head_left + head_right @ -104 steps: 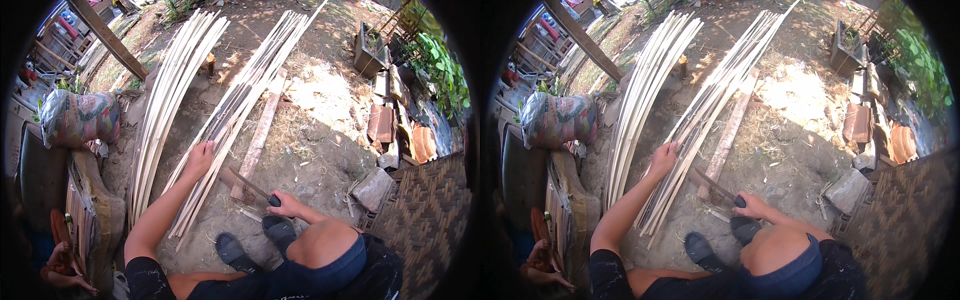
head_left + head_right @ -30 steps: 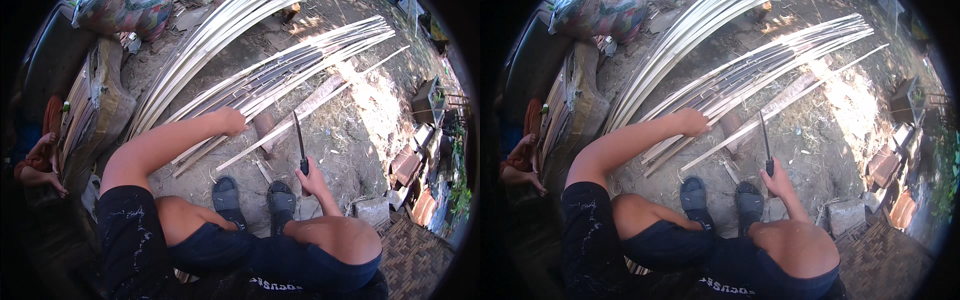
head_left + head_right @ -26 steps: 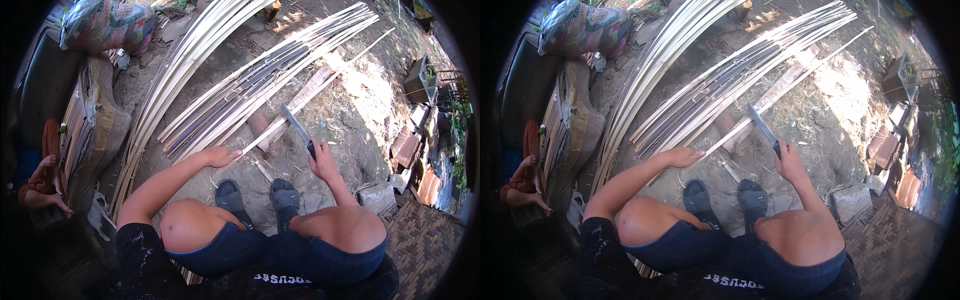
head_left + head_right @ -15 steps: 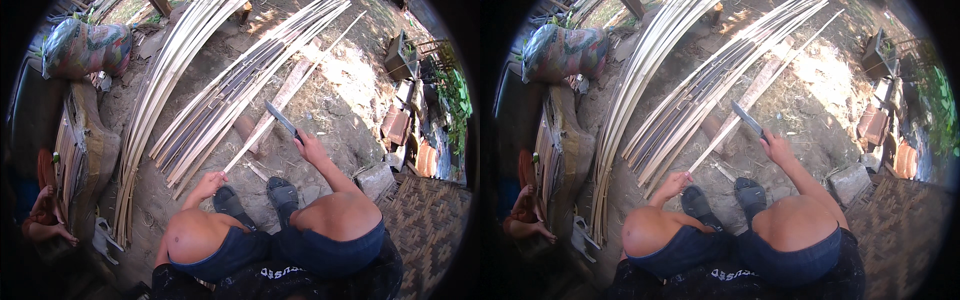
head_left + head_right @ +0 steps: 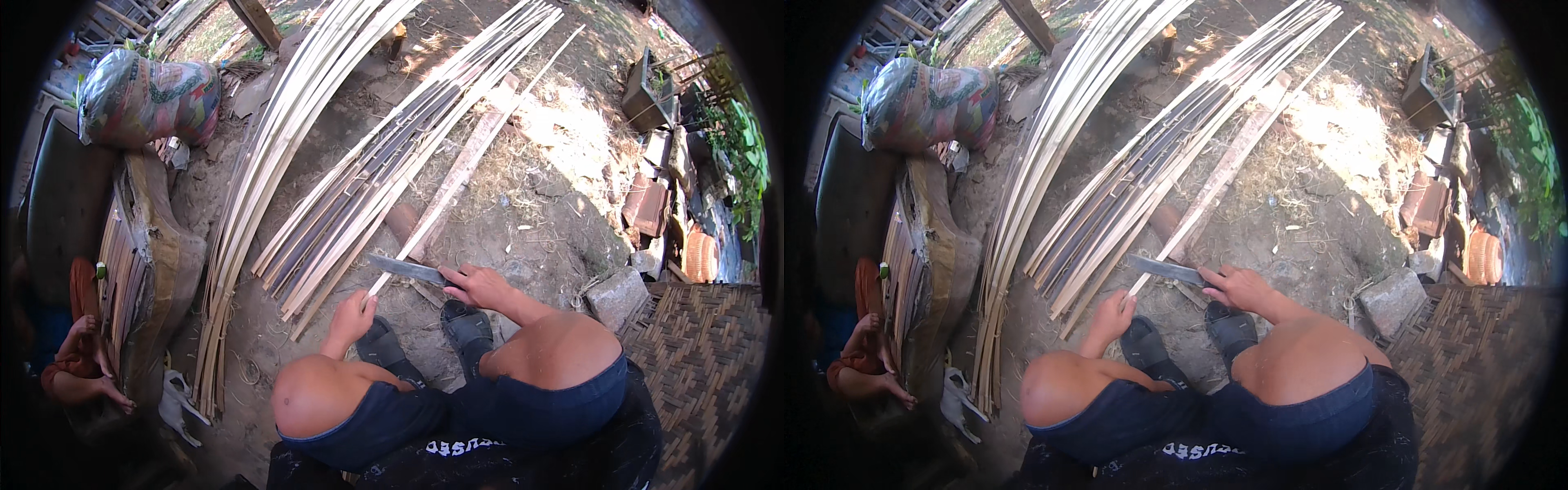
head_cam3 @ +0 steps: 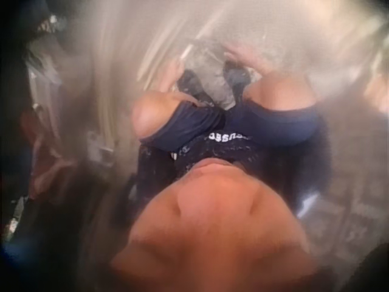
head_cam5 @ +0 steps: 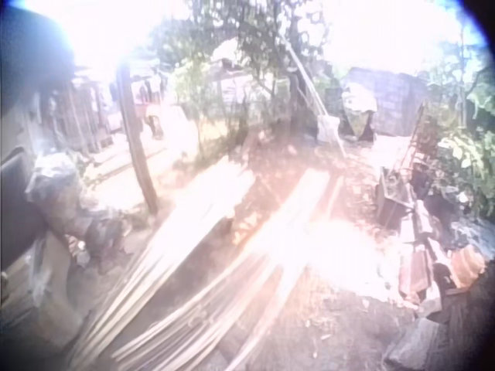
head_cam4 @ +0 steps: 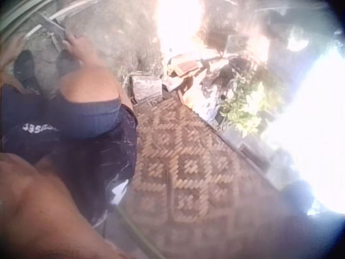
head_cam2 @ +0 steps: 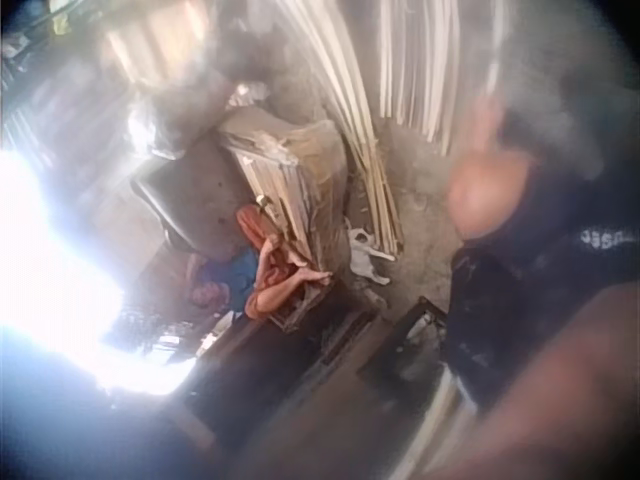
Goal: The person sits on the ground and uses a knife to split long bamboo strips into thinner pieces. They repeatedly hold a strip, draw the knife along its length, and set the finished pieces aside. A small white dog is visible nearby.
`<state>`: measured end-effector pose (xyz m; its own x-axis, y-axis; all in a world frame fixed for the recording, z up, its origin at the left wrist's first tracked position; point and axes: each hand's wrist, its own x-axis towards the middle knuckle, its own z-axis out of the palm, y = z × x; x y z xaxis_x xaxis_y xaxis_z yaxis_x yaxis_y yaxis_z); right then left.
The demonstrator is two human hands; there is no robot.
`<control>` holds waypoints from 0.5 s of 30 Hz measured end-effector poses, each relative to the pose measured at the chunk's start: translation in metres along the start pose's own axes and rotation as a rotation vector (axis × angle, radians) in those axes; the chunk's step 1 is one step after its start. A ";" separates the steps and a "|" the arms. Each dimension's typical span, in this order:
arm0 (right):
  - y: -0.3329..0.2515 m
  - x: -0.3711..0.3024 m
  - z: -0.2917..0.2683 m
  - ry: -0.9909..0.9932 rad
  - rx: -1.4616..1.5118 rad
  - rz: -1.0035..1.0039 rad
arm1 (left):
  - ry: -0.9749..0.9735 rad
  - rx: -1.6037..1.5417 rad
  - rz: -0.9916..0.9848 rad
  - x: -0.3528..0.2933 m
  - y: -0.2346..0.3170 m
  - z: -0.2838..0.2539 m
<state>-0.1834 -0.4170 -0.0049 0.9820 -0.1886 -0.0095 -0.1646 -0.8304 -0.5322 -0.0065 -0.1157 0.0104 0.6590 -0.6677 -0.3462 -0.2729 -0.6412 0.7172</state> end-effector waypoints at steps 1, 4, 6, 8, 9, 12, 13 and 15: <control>0.018 0.012 -0.001 0.039 -0.037 0.062 | 0.049 0.014 0.005 -0.014 -0.009 -0.007; 0.139 0.024 -0.059 0.243 -0.105 0.685 | 0.015 0.045 -0.011 -0.048 -0.041 -0.013; 0.136 0.021 -0.075 0.280 -0.118 0.683 | 0.016 0.095 -0.012 -0.054 -0.048 -0.023; 0.099 0.025 -0.072 0.277 -0.003 0.548 | 0.108 0.141 0.033 -0.052 -0.033 -0.013; 0.062 0.024 -0.052 0.228 0.060 0.411 | 0.087 0.225 0.009 -0.049 -0.023 -0.008; -0.024 -0.003 -0.020 -0.130 0.035 0.042 | 0.028 0.378 -0.049 -0.025 -0.008 0.009; -0.037 -0.005 -0.019 -0.192 0.009 -0.027 | 0.008 0.395 -0.083 -0.036 -0.015 0.005; -0.014 0.005 -0.021 -0.034 -0.004 0.119 | -0.035 0.381 -0.124 -0.045 -0.026 -0.008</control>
<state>-0.1786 -0.4171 0.0203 0.9580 -0.2684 -0.1007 -0.2805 -0.8055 -0.5219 -0.0232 -0.0653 0.0123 0.6809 -0.5845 -0.4413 -0.4370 -0.8078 0.3956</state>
